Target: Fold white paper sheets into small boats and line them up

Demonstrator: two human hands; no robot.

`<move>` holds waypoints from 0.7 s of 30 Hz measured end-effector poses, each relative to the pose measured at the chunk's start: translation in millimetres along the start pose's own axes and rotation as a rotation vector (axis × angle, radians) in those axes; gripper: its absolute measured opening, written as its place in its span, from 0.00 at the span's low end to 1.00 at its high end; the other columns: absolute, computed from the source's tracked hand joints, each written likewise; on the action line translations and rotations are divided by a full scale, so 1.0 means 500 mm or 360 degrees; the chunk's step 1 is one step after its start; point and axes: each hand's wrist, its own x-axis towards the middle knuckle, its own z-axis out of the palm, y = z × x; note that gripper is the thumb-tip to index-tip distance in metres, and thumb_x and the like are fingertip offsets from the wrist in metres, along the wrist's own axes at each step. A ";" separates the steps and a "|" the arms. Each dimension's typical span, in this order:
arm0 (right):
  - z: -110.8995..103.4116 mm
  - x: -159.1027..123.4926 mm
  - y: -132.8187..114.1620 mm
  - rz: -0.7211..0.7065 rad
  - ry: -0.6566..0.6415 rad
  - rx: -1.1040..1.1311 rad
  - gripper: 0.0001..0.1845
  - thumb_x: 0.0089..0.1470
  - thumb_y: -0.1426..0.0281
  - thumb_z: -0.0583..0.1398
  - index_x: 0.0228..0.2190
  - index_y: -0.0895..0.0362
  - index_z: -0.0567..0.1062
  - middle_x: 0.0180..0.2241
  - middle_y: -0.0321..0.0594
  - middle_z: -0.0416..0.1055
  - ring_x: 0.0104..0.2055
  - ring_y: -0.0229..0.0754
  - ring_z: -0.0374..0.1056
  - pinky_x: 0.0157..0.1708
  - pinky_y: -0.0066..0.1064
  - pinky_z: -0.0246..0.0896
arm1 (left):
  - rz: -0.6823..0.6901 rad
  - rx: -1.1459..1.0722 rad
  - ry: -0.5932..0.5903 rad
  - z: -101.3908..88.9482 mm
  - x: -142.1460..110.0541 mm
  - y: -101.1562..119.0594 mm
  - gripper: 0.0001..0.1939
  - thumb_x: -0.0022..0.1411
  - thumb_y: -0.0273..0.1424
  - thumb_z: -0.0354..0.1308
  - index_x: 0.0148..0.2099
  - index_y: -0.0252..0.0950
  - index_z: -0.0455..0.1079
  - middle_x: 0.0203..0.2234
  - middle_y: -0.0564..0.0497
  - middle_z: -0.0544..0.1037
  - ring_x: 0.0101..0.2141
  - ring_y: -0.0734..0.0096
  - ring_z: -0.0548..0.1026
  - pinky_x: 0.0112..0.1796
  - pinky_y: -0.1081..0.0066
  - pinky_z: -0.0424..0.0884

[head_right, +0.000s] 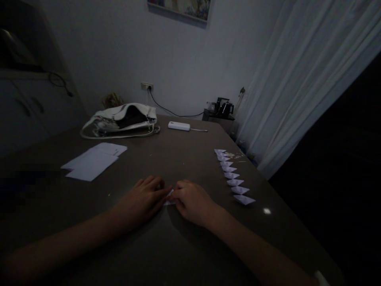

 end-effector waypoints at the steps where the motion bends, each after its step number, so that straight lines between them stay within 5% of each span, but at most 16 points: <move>1: 0.000 0.000 0.000 0.0006 0.0003 0.0000 0.13 0.51 0.81 0.56 0.35 0.58 0.78 0.32 0.41 0.68 0.34 0.37 0.64 0.34 0.26 0.57 | -0.0001 0.0071 -0.0019 -0.003 -0.001 0.004 0.15 0.66 0.33 0.45 0.51 0.37 0.68 0.39 0.44 0.70 0.41 0.59 0.67 0.38 0.61 0.63; 14: -0.005 -0.002 -0.015 0.0047 -0.0048 -0.0052 0.12 0.50 0.79 0.55 0.33 0.58 0.76 0.33 0.41 0.68 0.35 0.38 0.64 0.35 0.27 0.56 | -0.0075 0.0264 -0.0049 -0.008 -0.011 0.027 0.18 0.67 0.35 0.44 0.56 0.37 0.63 0.44 0.44 0.70 0.43 0.56 0.67 0.39 0.58 0.60; 21: -0.004 -0.004 -0.024 0.0020 -0.0024 -0.0225 0.07 0.50 0.76 0.56 0.31 0.58 0.74 0.32 0.40 0.68 0.35 0.39 0.63 0.33 0.28 0.54 | 0.0056 0.0218 -0.0116 -0.022 -0.018 0.013 0.17 0.67 0.33 0.46 0.55 0.35 0.63 0.45 0.46 0.71 0.45 0.59 0.67 0.42 0.59 0.59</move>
